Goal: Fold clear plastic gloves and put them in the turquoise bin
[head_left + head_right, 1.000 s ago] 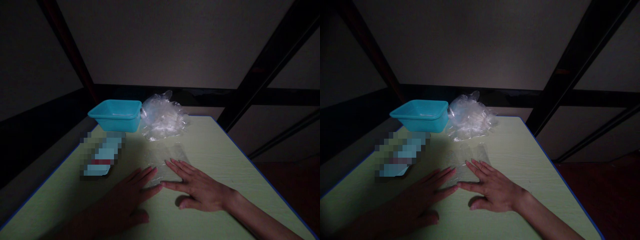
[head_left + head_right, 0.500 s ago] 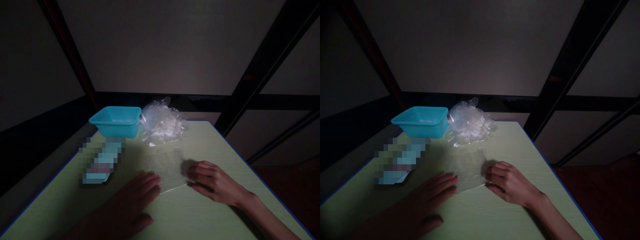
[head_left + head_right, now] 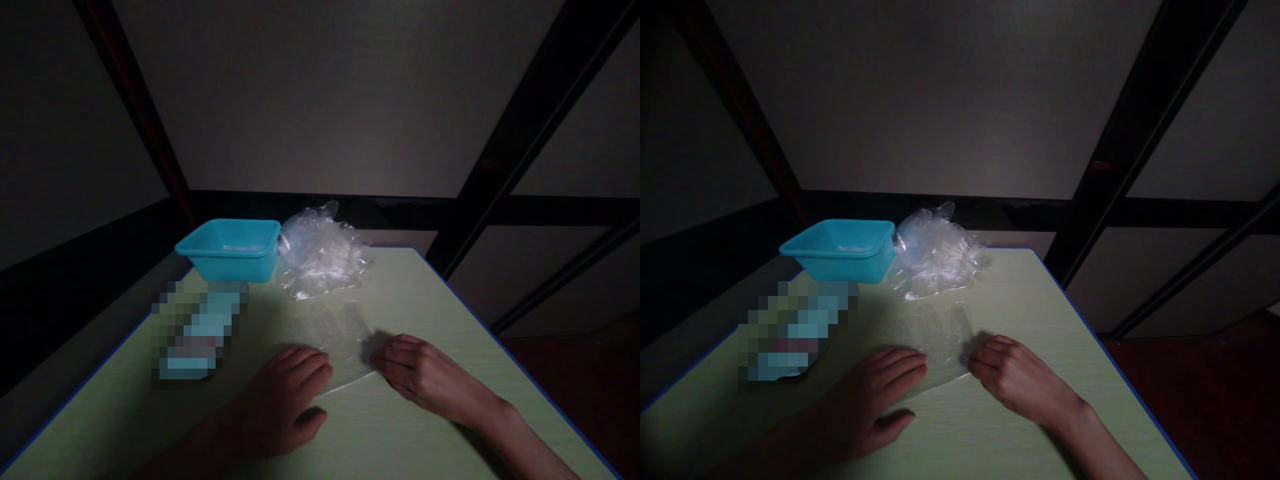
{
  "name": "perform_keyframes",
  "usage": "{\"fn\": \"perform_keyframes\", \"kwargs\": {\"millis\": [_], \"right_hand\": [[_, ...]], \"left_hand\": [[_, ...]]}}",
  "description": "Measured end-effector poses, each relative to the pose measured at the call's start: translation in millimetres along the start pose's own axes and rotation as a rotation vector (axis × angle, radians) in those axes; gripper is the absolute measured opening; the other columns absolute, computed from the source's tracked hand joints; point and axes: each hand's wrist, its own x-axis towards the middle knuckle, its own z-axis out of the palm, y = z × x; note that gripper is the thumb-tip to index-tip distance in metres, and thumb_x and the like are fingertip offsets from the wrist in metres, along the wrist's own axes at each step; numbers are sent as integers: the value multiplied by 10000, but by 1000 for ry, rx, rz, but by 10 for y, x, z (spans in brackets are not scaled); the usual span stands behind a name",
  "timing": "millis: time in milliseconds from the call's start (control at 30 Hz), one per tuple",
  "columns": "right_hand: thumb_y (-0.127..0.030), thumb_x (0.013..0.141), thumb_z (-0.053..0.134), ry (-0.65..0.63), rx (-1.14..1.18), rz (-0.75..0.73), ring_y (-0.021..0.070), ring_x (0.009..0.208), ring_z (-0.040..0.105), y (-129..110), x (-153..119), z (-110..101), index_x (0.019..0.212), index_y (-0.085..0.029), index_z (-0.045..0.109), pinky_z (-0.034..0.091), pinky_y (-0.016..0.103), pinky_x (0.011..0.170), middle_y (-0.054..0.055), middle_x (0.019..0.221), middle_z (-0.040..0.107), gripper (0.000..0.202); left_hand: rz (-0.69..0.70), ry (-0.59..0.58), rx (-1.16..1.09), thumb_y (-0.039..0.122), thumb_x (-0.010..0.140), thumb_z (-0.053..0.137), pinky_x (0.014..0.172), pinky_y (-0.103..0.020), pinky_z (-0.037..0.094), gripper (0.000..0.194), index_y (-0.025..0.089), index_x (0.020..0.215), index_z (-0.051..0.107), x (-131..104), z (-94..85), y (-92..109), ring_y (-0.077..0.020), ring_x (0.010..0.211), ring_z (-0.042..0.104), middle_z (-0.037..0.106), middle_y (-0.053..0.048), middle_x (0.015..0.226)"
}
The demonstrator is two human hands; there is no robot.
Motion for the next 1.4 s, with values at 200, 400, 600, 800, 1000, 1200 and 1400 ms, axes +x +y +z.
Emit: {"fn": "perform_keyframes", "kwargs": {"millis": [200, 400, 600, 800, 1000, 1200, 1400], "right_hand": [[-104, 906, 390, 18, 22, -2, 184, 693, 565, 15, -12, 28, 862, -151, 623, 470, 338, 662, 54, 748, 636, 242], [-86, 896, 394, 33, 54, 10, 184, 702, 566, 4, -14, 32, 851, -142, 620, 463, 335, 664, 59, 746, 631, 237], [-88, 906, 366, 61, 71, 19, 179, 683, 559, 8, 2, 39, 816, -149, 623, 460, 334, 660, 62, 730, 625, 279], [-114, 917, 359, 45, 88, 29, 184, 700, 571, 8, 5, 42, 857, -147, 630, 467, 339, 661, 74, 760, 639, 279], [-132, 930, 342, 61, 111, 43, 181, 769, 605, 5, 7, 25, 928, -142, 636, 494, 335, 706, 90, 881, 670, 294], [-131, 934, 341, 67, 100, 68, 187, 791, 618, 2, -2, 47, 916, -130, 637, 510, 347, 727, 91, 901, 670, 296], [-134, 927, 353, 69, 101, 98, 181, 754, 605, -5, 10, 73, 817, -149, 633, 505, 334, 700, 83, 798, 643, 302]], "left_hand": [[-25, 60, -33, 158, 692, 520, 914, -431, 452, 462, 156, 1154, 516, -64, 128, -24, -265, 1086, 532, 593, -113, 1195], [-28, 84, -53, 142, 676, 527, 914, -433, 452, 477, 155, 1153, 516, -74, 159, -39, -268, 1088, 526, 588, -114, 1195], [-53, 37, -85, 139, 675, 539, 914, -441, 459, 456, 152, 1131, 535, -44, 79, -13, -271, 1084, 535, 595, -116, 1188], [-46, 46, -86, 139, 679, 535, 906, -446, 466, 443, 155, 1122, 538, -41, 63, -12, -271, 1080, 542, 602, -124, 1180], [-50, 63, -78, 136, 674, 540, 895, -445, 470, 439, 164, 1112, 533, -61, 103, -20, -273, 1083, 535, 597, -116, 1184], [-50, 91, -105, 140, 668, 536, 922, -451, 443, 439, 174, 1105, 523, -81, 160, -37, -271, 1099, 514, 582, -108, 1196], [-60, 83, -104, 136, 673, 532, 907, -447, 454, 429, 177, 1100, 534, -77, 147, -29, -270, 1084, 529, 590, -109, 1190]]}}
